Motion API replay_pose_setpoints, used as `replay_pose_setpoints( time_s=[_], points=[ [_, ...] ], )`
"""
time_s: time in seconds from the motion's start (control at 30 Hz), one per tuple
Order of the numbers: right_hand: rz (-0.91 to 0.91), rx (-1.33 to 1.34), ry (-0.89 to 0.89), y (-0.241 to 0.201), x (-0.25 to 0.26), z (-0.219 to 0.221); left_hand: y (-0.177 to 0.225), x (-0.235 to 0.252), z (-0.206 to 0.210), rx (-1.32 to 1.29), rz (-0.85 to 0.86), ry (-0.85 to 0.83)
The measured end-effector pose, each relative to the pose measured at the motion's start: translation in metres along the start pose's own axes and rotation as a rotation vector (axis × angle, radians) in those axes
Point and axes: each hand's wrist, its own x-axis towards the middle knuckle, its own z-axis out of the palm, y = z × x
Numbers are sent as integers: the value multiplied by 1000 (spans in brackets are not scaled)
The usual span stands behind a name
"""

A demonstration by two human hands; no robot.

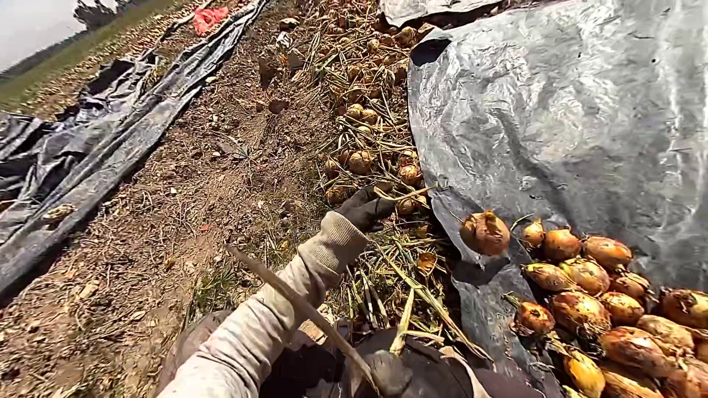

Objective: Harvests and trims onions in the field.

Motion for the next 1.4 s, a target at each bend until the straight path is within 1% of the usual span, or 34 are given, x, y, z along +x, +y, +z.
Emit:
replay_pose_setpoints(
  time_s=[0.03, 0.07, 0.1, 0.13, 0.2, 0.27, 0.3, 0.33, 0.37, 0.43, 0.5, 0.57, 0.6, 0.67, 0.73, 0.77, 0.8, 0.83, 0.87, 0.9, 0.93, 0.97, 1.0, 1.03, 1.07, 1.1, 1.13, 1.17, 1.23, 1.27, 1.3, 1.33, 1.37, 1.4],
  points=[
    [-87, 74, 8, 0, 4, -13, -11, 30, 11, 91, -8, 36],
    [-177, 86, 65, -1, 9, -26, -29, 63, 21, 266, 9, 56],
    [-233, 76, 181, -3, 13, -40, -46, 92, 31, 506, 6, 54],
    [-236, 40, 343, -7, 17, -50, -60, 115, 42, 756, -4, 63],
    [-181, 63, 701, -22, 30, -67, -66, 141, 67, 1071, -90, 71],
    [-90, 43, 984, -36, 37, -92, -45, 140, 83, 1215, -199, 57],
    [-61, -58, 1073, -40, 36, -105, -40, 141, 81, 1203, -207, 70],
    [-7, -206, 1120, -41, 35, -116, -41, 143, 71, 1149, -179, 106],
    [83, -379, 1111, -40, 32, -126, -46, 146, 54, 1061, -142, 145],
    [284, -651, 992, -39, 34, -133, -41, 136, 12, 787, -97, 185],
    [434, -747, 800, -36, 46, -128, -25, 101, -29, 433, -68, 171],
    [473, -752, 662, -27, 59, -117, -16, 49, -64, 274, -54, 89],
    [447, -743, 606, -22, 63, -113, -15, 21, -74, 245, -52, 40],
    [339, -718, 568, -13, 71, -98, -15, -30, -79, 226, -98, -80],
    [254, -687, 629, -8, 80, -79, -19, -65, -71, 274, -138, -241],
    [232, -721, 659, -4, 84, -74, -21, -77, -66, 354, -127, -320],
    [228, -788, 666, 0, 88, -72, -23, -85, -63, 481, -89, -363],
    [253, -865, 629, 1, 90, -71, -25, -92, -60, 653, -31, -361],
    [293, -905, 575, 0, 89, -68, -25, -95, -58, 827, 30, -341],
    [290, -878, 532, 1, 86, -63, -25, -96, -59, 973, 70, -297],
    [265, -785, 495, 3, 81, -56, -24, -92, -64, 1107, 48, -222],
    [232, -652, 441, 2, 73, -42, -25, -84, -73, 1218, -44, -125],
    [185, -538, 386, -1, 64, -28, -32, -73, -92, 1199, -157, -17],
    [118, -514, 369, -2, 57, -22, -41, -66, -112, 1067, -254, 106],
    [32, -622, 412, -2, 55, -25, -49, -63, -126, 832, -291, 211],
    [-24, -799, 503, -1, 57, -33, -55, -66, -129, 498, -275, 276],
    [3, -995, 598, 3, 59, -40, -55, -75, -122, 184, -260, 289],
    [73, -1153, 648, 7, 64, -44, -57, -85, -109, -60, -223, 270],
    [164, -1325, 682, 15, 74, -42, -65, -100, -85, -419, -94, 173],
    [162, -1371, 684, 19, 76, -38, -70, -109, -73, -467, -20, 145],
    [125, -1400, 681, 23, 78, -36, -75, -118, -65, -376, 76, 115],
    [77, -1409, 672, 26, 79, -35, -81, -131, -61, -195, 166, 96],
    [53, -1406, 655, 27, 80, -36, -83, -139, -54, -74, 182, 113],
    [66, -1396, 630, 27, 80, -37, -84, -142, -47, -32, 161, 141]
  ],
)
